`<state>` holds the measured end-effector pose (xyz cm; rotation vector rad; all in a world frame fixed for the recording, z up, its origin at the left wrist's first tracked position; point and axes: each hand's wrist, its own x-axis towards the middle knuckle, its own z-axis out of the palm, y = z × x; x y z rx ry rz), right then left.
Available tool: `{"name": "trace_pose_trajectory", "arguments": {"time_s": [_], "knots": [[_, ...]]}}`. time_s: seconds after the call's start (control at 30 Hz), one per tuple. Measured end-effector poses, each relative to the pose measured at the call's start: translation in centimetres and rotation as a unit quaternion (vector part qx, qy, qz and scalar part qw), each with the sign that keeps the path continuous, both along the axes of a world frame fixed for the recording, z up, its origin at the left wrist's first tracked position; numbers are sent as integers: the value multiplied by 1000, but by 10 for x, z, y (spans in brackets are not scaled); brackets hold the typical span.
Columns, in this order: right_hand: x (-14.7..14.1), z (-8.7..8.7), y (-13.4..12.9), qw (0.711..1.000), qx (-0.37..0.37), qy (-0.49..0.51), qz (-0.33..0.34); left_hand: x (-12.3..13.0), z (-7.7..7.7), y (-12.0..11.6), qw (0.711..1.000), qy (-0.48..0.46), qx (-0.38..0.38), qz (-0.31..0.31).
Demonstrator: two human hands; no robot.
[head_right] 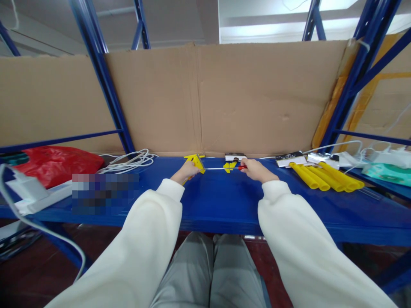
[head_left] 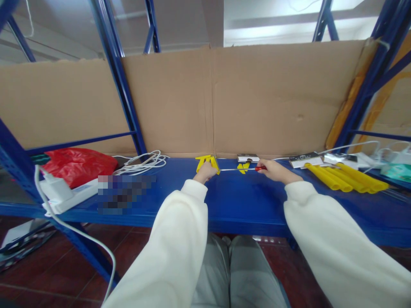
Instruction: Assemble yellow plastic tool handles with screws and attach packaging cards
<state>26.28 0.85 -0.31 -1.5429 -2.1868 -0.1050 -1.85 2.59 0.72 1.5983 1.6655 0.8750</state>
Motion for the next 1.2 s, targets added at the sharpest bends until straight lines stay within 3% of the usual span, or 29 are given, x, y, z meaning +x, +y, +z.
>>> {"name": "trace_pose_trajectory", "arguments": {"time_s": [0.13,0.47,1.2], "knots": [[6,-3,-3,1000,-11,3,-25,0,2,-3,997,74,20,25],[4,-5,-5,999,-26,23,18,-1,3,-3,998,63,10,22],[-8,-1,-11,999,-33,8,-8,1,3,-5,994,107,16,16]]}}
